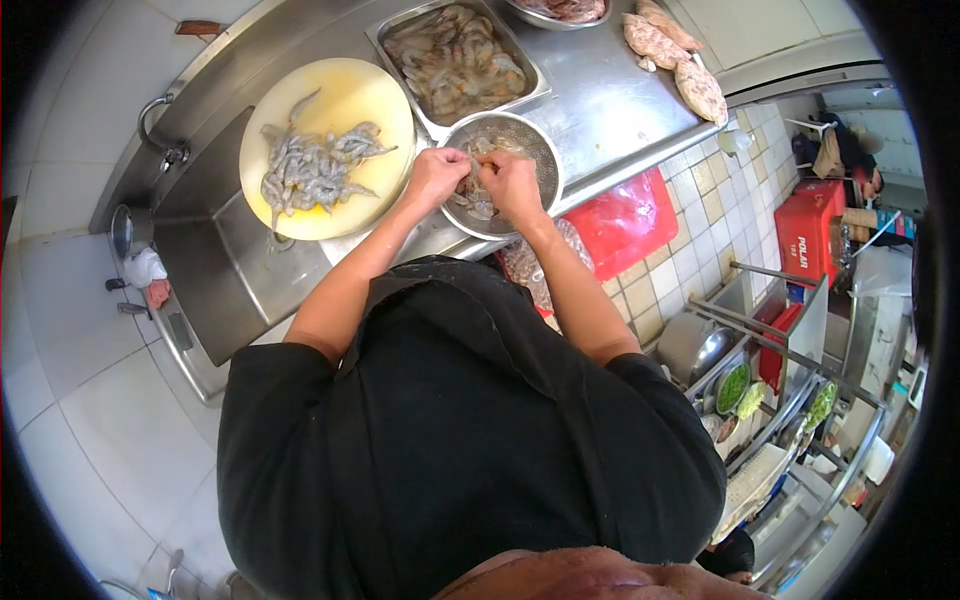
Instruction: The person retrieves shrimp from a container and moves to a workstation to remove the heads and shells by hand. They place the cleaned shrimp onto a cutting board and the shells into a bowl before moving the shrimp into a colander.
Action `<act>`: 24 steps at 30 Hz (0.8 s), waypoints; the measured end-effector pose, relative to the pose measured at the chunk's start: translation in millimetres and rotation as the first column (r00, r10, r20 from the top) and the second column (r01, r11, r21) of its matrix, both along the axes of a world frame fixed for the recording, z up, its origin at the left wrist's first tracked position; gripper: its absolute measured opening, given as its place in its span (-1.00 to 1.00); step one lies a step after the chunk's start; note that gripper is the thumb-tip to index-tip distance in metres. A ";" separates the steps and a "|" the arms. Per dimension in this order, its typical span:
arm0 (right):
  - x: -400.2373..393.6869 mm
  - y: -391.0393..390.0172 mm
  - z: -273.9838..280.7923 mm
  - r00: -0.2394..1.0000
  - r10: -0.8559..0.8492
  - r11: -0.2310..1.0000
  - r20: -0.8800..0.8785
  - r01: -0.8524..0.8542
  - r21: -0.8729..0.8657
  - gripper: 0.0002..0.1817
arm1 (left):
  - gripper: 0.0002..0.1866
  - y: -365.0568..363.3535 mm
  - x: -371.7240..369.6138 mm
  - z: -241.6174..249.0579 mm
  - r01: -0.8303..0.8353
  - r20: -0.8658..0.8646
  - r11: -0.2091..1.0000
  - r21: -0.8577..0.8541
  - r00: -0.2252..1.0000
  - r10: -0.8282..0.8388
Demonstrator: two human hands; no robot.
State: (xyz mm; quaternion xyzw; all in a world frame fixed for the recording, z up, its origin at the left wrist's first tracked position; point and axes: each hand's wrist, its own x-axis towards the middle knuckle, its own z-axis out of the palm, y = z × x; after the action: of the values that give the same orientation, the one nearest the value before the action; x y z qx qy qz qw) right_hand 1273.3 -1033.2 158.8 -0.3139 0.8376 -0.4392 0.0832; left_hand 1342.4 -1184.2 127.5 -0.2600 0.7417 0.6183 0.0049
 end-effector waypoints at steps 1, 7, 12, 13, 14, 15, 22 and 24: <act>-1.3 -0.2 -1.8 0.999 -0.025 1.000 0.043 0.025 0.005 -0.80 | -0.78 1.9 -0.1 -1.0 -0.020 -0.014 0.998 0.058 1.000 0.021; -10.9 -1.9 -42.4 0.428 0.069 0.871 0.901 0.415 -0.263 -0.81 | -0.79 9.0 4.0 2.7 -0.085 -0.198 0.996 0.017 0.976 0.086; -10.1 11.9 -31.4 0.901 -0.075 0.986 0.427 0.003 0.168 -0.72 | -0.75 0.8 -4.8 -2.9 -0.200 -0.198 0.979 0.028 0.959 0.202; -9.9 14.8 -28.3 0.984 -0.016 0.959 0.177 -0.035 0.283 -0.71 | -0.74 -3.9 -4.1 -6.3 -0.160 -0.169 0.985 0.068 0.971 0.169; -8.8 13.3 -20.7 0.980 -0.053 0.985 0.191 0.019 0.174 -0.70 | -0.72 -6.1 -3.2 -6.4 -0.119 -0.142 0.987 0.110 0.981 0.135; -7.6 10.3 -10.2 0.974 -0.089 0.995 0.210 0.077 0.064 -0.69 | -0.71 -5.3 -2.2 -7.0 -0.082 -0.148 0.983 0.162 0.983 0.107; -9.9 1.5 -21.3 0.828 -0.031 0.976 0.560 0.145 -0.162 -0.65 | -0.73 -0.4 1.4 0.3 -0.001 -0.059 0.998 0.064 0.998 0.004; -8.0 2.7 -11.7 0.862 -0.049 0.991 0.505 0.104 -0.082 -0.66 | -0.74 -5.2 4.5 1.6 0.041 0.024 0.990 -0.133 0.999 -0.038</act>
State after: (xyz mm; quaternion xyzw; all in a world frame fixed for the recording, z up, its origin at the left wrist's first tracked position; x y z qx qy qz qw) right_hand 1265.3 -1030.5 147.2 -0.1594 0.7743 -0.5529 0.2635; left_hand 1346.9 -1189.3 129.1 -0.2515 0.7864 0.5642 0.0077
